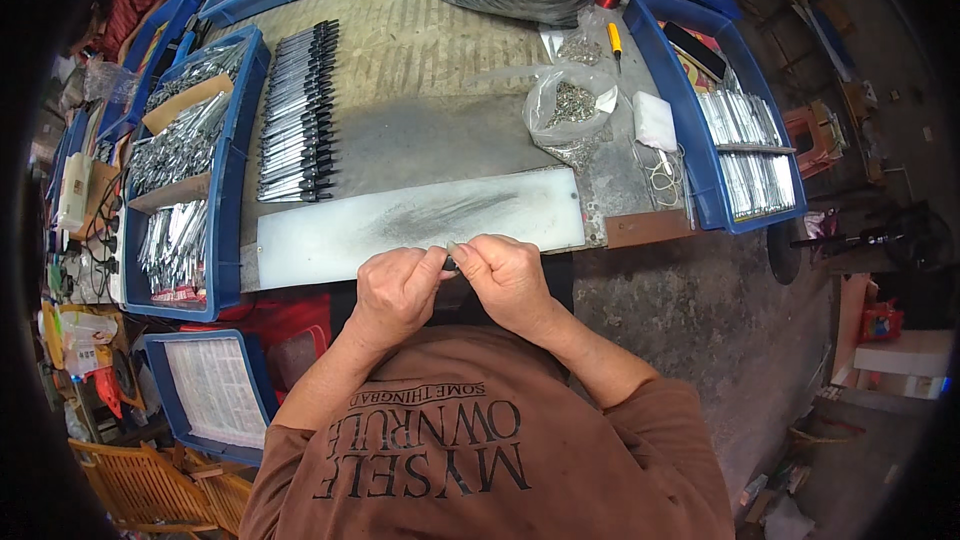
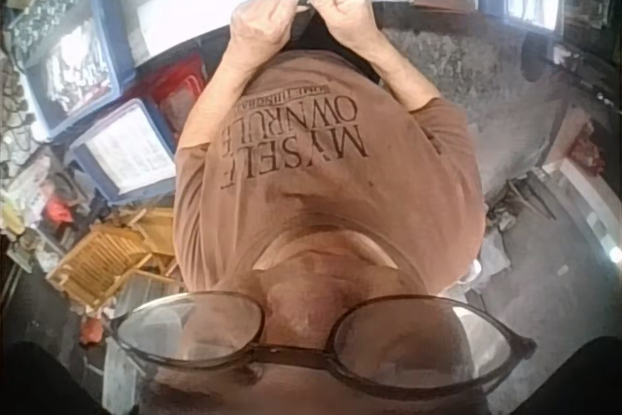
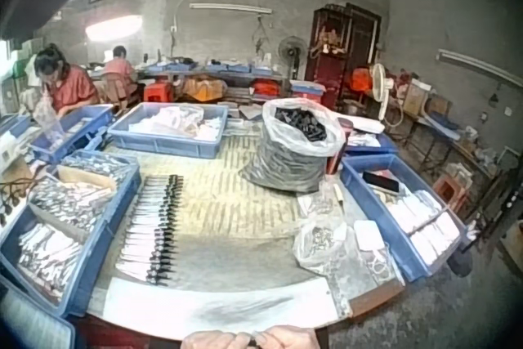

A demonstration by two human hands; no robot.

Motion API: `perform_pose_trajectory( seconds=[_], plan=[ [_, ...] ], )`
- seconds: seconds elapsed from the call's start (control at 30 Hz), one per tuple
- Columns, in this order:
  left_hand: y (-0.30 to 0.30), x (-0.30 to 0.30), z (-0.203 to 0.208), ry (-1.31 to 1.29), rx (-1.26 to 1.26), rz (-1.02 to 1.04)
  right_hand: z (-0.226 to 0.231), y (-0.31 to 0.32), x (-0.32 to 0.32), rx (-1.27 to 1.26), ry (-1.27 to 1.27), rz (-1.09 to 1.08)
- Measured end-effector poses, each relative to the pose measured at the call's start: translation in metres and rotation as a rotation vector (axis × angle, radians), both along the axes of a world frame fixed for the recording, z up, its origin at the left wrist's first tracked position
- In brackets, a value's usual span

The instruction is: The person assembles small mechanical components by hand, inserting metal pins into plastic housings at a workstation.

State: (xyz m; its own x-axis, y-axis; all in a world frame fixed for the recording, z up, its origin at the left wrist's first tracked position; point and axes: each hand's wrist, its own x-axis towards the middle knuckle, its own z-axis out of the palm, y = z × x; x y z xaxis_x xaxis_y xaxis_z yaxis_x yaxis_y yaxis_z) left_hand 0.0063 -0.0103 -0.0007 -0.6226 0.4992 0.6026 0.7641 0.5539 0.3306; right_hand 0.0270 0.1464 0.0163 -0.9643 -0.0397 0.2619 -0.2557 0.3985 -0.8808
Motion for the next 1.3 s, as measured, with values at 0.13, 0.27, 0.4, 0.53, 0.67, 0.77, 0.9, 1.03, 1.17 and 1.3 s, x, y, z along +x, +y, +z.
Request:
perform_pose_trajectory(
  seconds=[0.13,0.27,0.4,0.53,0.67,0.77,0.9,1.03,1.17,1.3],
  plan=[
    [-0.001,-0.004,0.003,-0.007,0.004,-0.007,0.003,0.007,-0.009,0.049,0.034,0.057],
    [-0.002,-0.007,0.009,-0.004,-0.024,-0.003,-0.004,0.023,-0.016,0.001,0.028,0.208],
    [-0.005,-0.007,0.009,-0.032,-0.054,0.001,0.004,0.032,-0.017,0.058,-0.021,0.297],
    [-0.002,-0.006,0.012,-0.058,-0.093,-0.019,0.003,0.031,-0.019,0.155,0.110,0.364],
    [-0.002,-0.006,0.011,-0.058,-0.067,-0.055,-0.002,0.033,-0.022,0.211,0.249,0.409],
    [-0.004,-0.007,0.013,-0.071,-0.060,-0.097,0.003,0.038,-0.026,0.239,0.264,0.459],
    [-0.004,-0.008,0.017,-0.065,-0.065,-0.100,0.004,0.040,-0.027,0.227,0.280,0.461],
    [-0.002,-0.006,0.018,-0.037,-0.047,-0.059,-0.004,0.038,-0.024,0.244,0.351,0.367],
    [-0.003,-0.006,0.018,-0.043,-0.072,-0.041,-0.003,0.035,-0.023,0.214,0.321,0.337],
    [-0.002,-0.008,0.020,-0.011,-0.084,-0.049,-0.005,0.037,-0.024,0.228,0.319,0.335]
  ],
)
